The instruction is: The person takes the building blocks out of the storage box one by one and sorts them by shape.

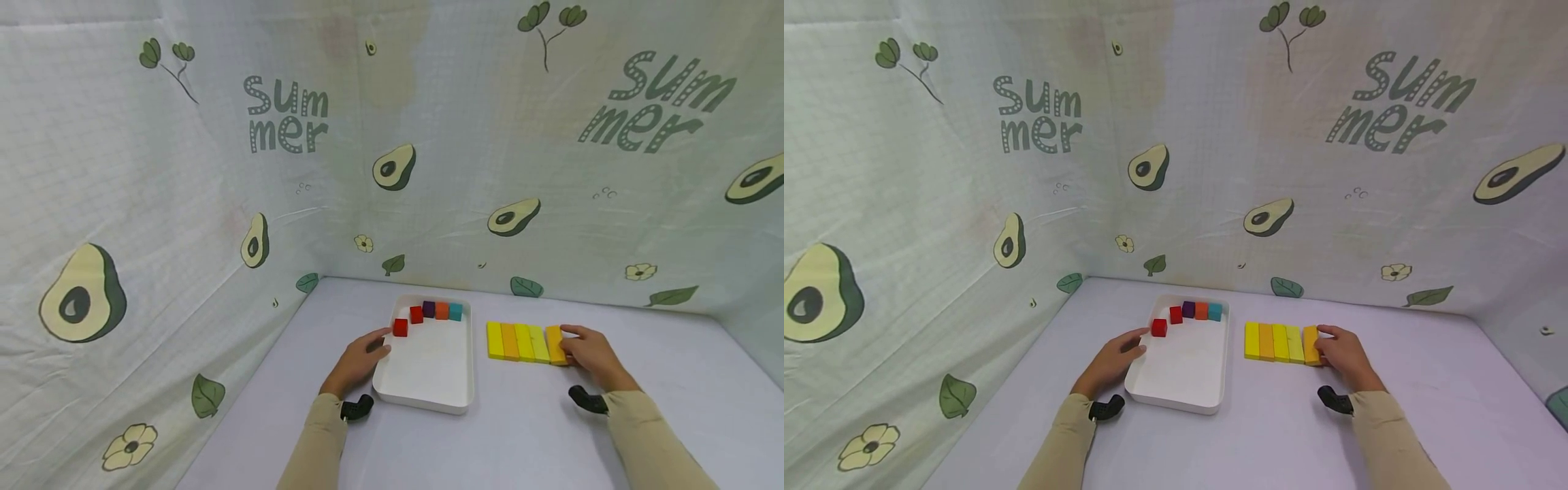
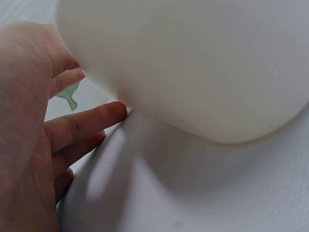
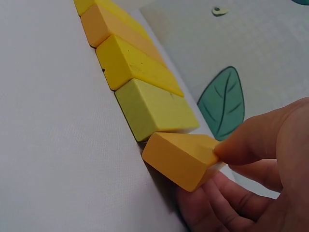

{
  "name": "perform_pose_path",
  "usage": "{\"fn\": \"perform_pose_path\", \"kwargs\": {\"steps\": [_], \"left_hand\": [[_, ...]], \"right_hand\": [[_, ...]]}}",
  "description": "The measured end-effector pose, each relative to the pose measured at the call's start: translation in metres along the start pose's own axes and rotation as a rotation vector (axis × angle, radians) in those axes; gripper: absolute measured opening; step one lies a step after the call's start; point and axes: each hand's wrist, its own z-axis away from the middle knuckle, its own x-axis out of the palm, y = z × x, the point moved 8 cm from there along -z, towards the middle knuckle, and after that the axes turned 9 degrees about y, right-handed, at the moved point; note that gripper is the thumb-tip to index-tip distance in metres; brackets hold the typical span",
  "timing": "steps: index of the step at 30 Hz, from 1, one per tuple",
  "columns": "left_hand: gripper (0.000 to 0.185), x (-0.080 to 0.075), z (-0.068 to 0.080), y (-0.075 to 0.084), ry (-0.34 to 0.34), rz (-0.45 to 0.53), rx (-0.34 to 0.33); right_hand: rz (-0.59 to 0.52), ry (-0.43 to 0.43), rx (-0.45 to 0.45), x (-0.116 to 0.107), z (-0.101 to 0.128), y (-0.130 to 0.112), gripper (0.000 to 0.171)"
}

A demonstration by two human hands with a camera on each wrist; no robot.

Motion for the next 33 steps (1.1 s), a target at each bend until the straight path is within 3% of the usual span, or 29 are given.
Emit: {"fn": "perform_pose_path", "kwargs": {"steps": [18, 33], "left_hand": [[0.050, 0.0003, -0.0013, -0.0011, 0.000, 0.002, 0.009], [0.050, 0.0008, -0.0005, -0.0015, -0.010, -0.011, 0.016]], "right_hand": [[0.079, 0.011, -0.026, 0.0030, 0.0033, -0.0016, 0.058], [0.159, 0.101, -0.012, -0.0004, 0.0076, -0.0033, 0.053]]}}
